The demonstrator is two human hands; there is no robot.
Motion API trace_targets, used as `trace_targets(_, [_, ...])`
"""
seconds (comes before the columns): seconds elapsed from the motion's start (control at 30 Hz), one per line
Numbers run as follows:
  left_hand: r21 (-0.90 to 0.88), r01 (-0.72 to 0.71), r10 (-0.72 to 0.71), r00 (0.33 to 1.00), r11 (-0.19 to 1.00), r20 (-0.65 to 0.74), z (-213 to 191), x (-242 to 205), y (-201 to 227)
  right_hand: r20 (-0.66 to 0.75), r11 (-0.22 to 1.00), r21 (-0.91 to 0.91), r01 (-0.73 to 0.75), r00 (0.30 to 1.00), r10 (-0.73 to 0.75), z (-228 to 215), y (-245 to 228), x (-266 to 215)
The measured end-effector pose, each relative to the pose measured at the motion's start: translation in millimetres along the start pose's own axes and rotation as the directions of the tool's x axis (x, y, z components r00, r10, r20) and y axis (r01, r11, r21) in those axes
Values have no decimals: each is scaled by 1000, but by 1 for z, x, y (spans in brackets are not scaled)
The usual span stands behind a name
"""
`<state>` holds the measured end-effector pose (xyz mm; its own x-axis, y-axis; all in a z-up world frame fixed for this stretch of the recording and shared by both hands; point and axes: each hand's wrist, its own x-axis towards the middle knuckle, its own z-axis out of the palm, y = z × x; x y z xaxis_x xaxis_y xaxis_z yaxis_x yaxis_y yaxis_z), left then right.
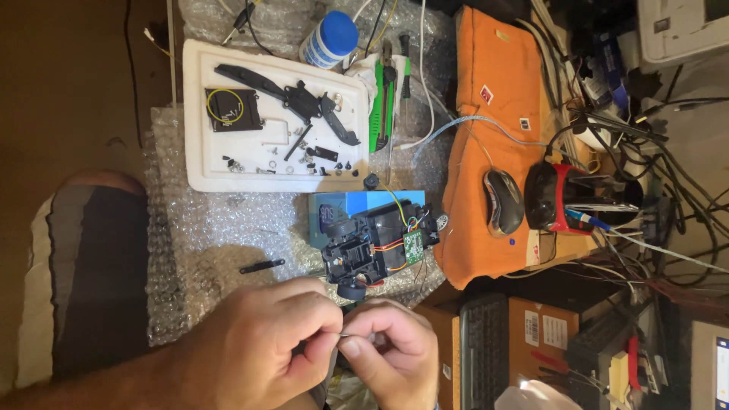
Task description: Assembling and wiring a small electronic vehicle on a workbench.
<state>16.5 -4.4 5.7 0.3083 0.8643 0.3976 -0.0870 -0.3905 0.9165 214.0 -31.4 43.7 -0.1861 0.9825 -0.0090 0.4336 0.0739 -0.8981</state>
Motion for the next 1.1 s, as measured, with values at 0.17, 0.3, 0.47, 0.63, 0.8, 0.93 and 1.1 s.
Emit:
trace_targets(0.17, [-39,145,-149,982,989,-116,11,-1,-3,39,946,-216,242,970,-240,-10,1,7])
trace_targets(0.3, [-113,289,-304,939,951,-159,13,0,-2,109,826,-388,409,910,-399,-23,1,16])
trace_targets(0.47, [-130,303,-321,935,944,-153,14,1,-1,201,785,-400,473,881,-429,-28,-9,27])
trace_targets(0.63, [-139,322,-341,929,937,-146,18,3,-2,320,719,-443,535,844,-430,-33,-18,40])
trace_targets(0.8, [-234,538,-557,830,810,-21,24,5,1,419,703,-392,593,796,-438,-35,-25,51])
trace_targets(0.93, [-157,360,-381,916,920,-128,22,5,-3,377,854,-306,420,877,-297,-38,-28,50])
trace_targets(1.1, [182,-109,136,981,977,-140,14,4,-6,345,965,-229,127,938,-41,-37,-28,49])
